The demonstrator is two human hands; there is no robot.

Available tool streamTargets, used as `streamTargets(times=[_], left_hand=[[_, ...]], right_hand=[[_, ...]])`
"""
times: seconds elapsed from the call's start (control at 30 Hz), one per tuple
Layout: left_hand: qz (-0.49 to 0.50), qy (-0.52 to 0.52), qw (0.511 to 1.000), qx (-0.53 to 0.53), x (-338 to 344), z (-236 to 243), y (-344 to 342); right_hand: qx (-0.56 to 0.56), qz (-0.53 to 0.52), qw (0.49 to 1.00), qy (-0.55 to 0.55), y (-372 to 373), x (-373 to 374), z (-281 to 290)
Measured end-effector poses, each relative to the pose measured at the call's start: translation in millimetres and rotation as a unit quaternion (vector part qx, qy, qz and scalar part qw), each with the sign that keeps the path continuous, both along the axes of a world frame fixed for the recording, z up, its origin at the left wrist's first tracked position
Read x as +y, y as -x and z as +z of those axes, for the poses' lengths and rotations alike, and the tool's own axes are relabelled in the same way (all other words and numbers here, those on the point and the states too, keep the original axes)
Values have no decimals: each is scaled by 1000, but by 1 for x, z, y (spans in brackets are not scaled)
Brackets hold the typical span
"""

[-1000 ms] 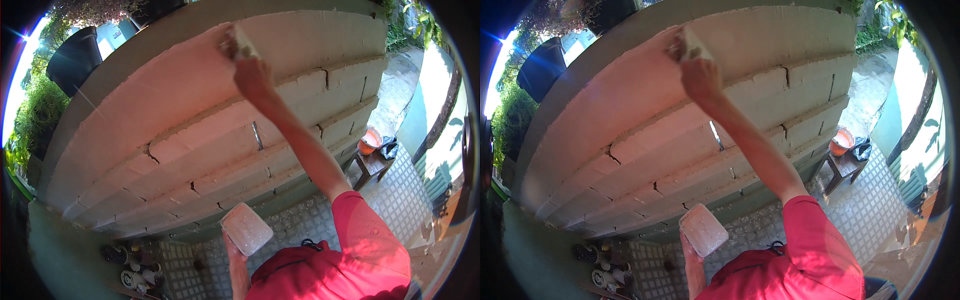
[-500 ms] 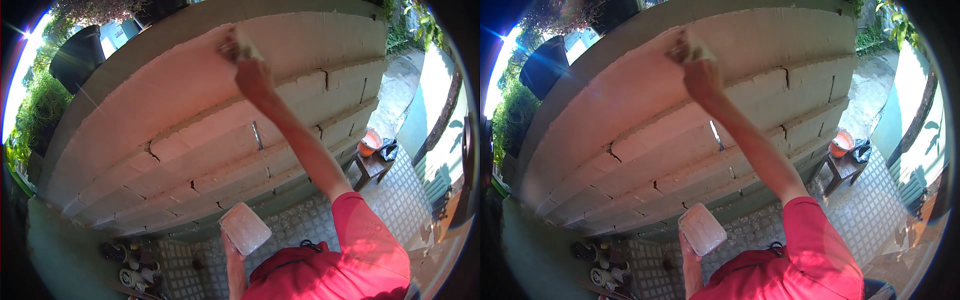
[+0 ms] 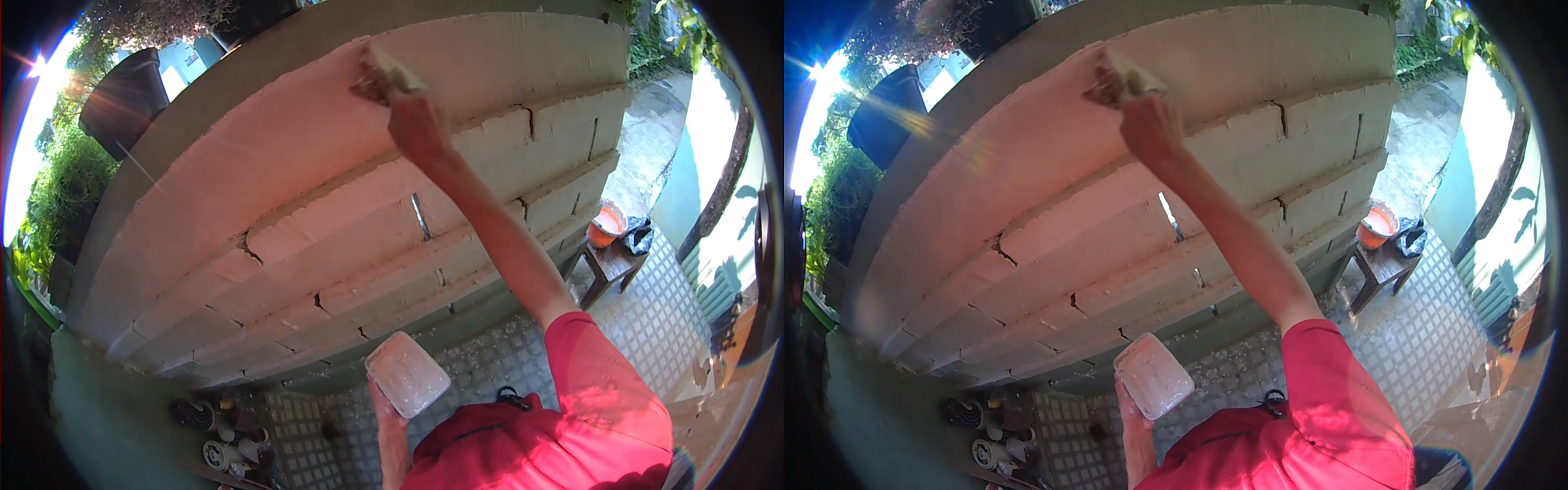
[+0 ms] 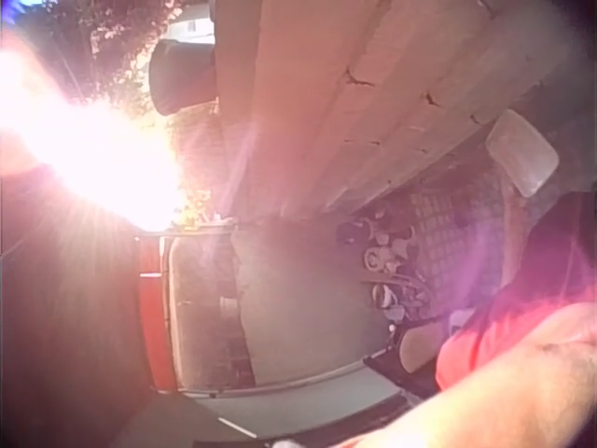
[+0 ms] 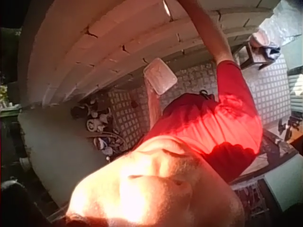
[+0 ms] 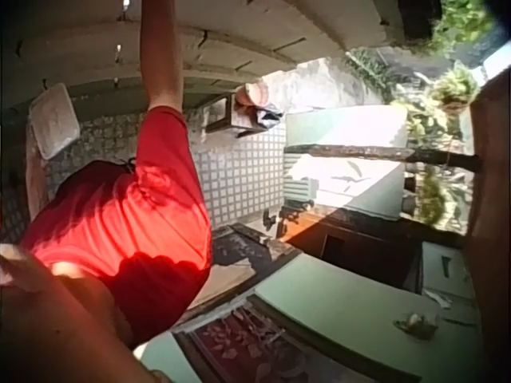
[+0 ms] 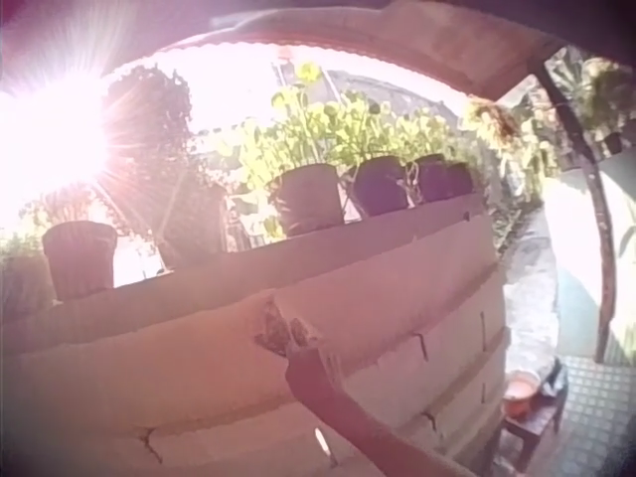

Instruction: Apply plaster or wall compound to a brick wall using a scraper.

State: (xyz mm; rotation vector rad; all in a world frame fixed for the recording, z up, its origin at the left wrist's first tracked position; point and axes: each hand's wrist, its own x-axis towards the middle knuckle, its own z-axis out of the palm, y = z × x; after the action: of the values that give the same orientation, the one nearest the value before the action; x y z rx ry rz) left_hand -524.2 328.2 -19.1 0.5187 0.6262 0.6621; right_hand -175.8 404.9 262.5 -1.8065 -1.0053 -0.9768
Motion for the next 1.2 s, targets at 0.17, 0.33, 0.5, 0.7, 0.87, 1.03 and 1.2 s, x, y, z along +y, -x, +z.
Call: streamTargets(times=[0.17, 0.33, 0.5, 0.7, 0.87, 1.03, 1.2], left_hand=[[8, -9, 1000, 5, 4, -13, 10], [2, -23, 1000, 11, 0, -12, 7], [34, 9, 999, 9, -3, -8, 10], [7, -26, 999, 27, 4, -17, 6], [-7, -26, 999, 27, 5, -17, -2], [-6, -14, 1000, 18, -2, -10, -6], [-11, -21, 999, 31, -3, -3, -11]], right_hand=[[-46, 104, 991, 65, 46, -8, 6], [-228, 75, 970, -26, -46, -38, 30], [-192, 83, 975, 79, -51, -44, -7], [-192, 87, 975, 69, -48, -51, 28], [-167, 39, 983, 64, -50, -35, 7], [-26, 168, 985, -39, -42, -65, -28], [250, 87, 954, -144, -70, -91, 0]])
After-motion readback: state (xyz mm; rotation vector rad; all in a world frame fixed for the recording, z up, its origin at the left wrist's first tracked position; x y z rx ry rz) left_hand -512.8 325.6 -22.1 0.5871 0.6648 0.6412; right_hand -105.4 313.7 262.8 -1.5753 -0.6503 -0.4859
